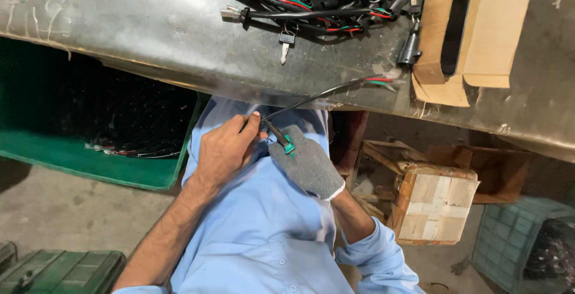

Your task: The person sits at a workbench assembling wire harnesses. They pick up a cable, insert its wires into a black connector housing, use pliers to crimp or secure the terminals, and place the finished harness onto a growing pile on the bench, repeating the process.

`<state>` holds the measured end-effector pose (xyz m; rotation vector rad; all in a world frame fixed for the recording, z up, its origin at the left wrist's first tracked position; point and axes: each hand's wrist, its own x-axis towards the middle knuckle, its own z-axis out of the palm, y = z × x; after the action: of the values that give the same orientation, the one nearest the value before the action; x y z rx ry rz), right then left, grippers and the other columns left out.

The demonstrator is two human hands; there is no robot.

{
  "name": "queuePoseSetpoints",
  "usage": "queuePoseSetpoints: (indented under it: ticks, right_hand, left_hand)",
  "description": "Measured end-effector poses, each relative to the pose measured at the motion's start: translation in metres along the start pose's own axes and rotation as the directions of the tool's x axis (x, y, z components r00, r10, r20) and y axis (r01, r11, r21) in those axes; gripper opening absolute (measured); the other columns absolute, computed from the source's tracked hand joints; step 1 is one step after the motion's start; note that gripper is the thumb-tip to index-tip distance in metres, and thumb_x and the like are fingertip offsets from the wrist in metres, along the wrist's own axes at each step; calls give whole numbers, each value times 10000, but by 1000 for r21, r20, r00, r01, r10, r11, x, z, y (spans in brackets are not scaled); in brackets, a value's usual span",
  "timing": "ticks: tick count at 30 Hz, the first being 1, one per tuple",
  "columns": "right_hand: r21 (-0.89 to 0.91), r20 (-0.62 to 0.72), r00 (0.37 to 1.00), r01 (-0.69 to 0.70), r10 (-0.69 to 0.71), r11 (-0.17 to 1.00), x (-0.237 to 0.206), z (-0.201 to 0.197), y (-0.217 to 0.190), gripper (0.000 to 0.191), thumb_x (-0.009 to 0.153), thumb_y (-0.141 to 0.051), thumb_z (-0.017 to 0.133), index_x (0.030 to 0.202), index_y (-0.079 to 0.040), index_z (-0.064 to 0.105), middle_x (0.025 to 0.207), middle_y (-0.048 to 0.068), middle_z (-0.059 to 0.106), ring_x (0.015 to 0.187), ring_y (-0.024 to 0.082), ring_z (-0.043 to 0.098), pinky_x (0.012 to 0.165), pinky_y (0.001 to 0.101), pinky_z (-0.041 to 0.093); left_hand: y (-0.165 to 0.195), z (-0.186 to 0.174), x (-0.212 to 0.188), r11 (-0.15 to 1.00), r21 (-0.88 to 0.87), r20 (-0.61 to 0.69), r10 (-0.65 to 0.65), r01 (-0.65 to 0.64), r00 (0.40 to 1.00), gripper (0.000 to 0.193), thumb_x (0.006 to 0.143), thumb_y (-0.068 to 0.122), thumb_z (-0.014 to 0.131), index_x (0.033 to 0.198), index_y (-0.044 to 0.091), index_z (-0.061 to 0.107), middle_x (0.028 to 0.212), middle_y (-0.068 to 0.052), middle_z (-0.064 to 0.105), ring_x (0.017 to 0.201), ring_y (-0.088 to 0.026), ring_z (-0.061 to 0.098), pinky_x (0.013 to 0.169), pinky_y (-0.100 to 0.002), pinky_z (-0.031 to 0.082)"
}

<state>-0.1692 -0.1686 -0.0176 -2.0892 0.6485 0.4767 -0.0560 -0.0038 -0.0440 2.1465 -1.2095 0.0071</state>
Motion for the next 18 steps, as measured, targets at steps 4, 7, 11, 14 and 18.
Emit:
queuePoseSetpoints:
  ticks: [4,7,11,14,18]
  right_hand:
    - [-42,-189,953,234,-238,971,-8,0,-6,383,902,-312,689,1161,-57,568,984,265,687,880,475,670,700,528,519]
    - [-66,-211,964,152,-163,986,-2,4,-7,393,898,-309,689,1171,-50,576,987,257,685,900,457,672,723,514,514]
    - [167,-123,983,152,-133,974,15,16,0,358,920,-228,667,1198,-24,573,957,232,703,918,426,688,739,479,522]
    - [235,-167,970,214,-177,948,19,23,8,315,928,-165,659,1208,-33,601,968,203,715,888,374,713,745,444,540]
    - [119,-242,905,386,-350,915,16,11,25,355,845,-137,734,1161,-27,615,1034,157,706,917,314,720,758,413,556]
  left_hand:
    - [-7,-4,1,994,71,-26,86,-84,996,321,929,184,743,1206,39,669,937,-64,649,748,-223,647,575,-365,478]
    - [-8,-6,4,986,98,-23,141,-138,990,314,929,174,736,1212,54,668,966,-67,659,759,-218,650,598,-354,488]
    - [-8,-9,11,1000,-16,67,-11,12,998,422,913,303,771,1204,20,656,869,-95,624,728,-266,648,586,-382,495]
    - [-7,-14,12,979,-187,108,-65,85,992,445,916,305,766,1231,19,636,910,-120,649,764,-296,660,617,-388,505]
    - [4,-18,3,757,-582,248,-184,298,951,418,938,253,712,1263,16,598,916,-130,681,733,-249,639,651,-350,507]
